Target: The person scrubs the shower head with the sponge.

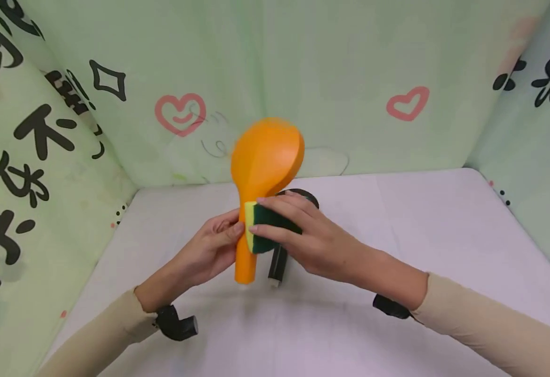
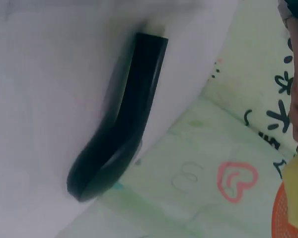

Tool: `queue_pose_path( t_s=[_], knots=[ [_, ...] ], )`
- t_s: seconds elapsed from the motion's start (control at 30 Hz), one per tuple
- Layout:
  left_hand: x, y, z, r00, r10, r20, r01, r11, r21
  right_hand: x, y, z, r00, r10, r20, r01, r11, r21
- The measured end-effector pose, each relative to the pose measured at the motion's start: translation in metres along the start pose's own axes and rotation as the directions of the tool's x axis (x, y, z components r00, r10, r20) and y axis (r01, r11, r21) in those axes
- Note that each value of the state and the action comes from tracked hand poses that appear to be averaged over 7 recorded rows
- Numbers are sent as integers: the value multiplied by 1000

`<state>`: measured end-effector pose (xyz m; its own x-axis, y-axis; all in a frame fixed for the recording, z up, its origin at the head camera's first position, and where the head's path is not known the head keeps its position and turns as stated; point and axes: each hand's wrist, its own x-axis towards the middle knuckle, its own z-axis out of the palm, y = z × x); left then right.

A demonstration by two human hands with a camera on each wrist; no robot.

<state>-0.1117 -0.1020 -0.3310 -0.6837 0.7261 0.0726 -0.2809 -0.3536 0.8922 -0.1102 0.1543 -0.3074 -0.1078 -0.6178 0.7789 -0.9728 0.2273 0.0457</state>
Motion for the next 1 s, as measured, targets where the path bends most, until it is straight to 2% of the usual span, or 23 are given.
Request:
queue_pose_path(
  t_s=[0.07,0.13,0.2,0.27,0.37,0.43,0.5,0.57,0.63,0.67,0.73,0.8,0.83,0.87,0.93,1.0],
  knots=[
    [1,-1,-1,999,-27,25,28,999,-32,5,5,-5,990,-132,49,138,980,-145],
    [-2,-1,-4,998,-46,44,47,999,-26,11,14,-17,974,-215,69,226,926,-302],
    [-4,-1,-7,997,-49,55,50,999,-16,19,25,-33,964,-254,82,266,888,-375],
    [-5,0,-11,997,-40,65,42,999,-26,28,36,-46,965,-249,86,263,878,-399],
    [-5,2,-15,992,-48,112,58,994,-90,41,41,-55,973,-216,84,232,910,-343],
    [-5,4,-17,986,-54,155,77,986,-145,44,35,-52,979,-181,98,203,925,-321],
    [-2,6,-17,981,-58,188,96,975,-200,44,21,-45,977,-137,161,174,953,-247],
    [2,9,-17,975,-62,213,111,967,-228,42,7,-36,966,-82,246,128,975,-180],
    [5,12,-16,969,-71,236,127,965,-231,41,-1,-32,932,-90,350,154,975,-161],
    [6,13,-16,965,-78,250,137,965,-225,42,-2,-32,915,-118,385,201,963,-181],
    [6,18,-17,953,-84,291,145,970,-194,47,3,-38,897,-195,397,319,907,-274],
    [5,23,-19,944,-77,320,138,975,-173,55,13,-48,875,-281,395,433,819,-376],
    [5,27,-20,943,-66,326,127,977,-169,60,18,-53,868,-310,388,468,774,-427],
    [5,30,-21,945,-54,322,113,979,-168,65,23,-58,866,-324,381,482,746,-460],
    [4,37,-23,954,-40,298,96,980,-176,75,33,-67,875,-333,351,476,728,-494],
    [3,41,-25,962,-49,267,98,980,-175,82,42,-75,897,-308,317,436,739,-514]
  ],
)
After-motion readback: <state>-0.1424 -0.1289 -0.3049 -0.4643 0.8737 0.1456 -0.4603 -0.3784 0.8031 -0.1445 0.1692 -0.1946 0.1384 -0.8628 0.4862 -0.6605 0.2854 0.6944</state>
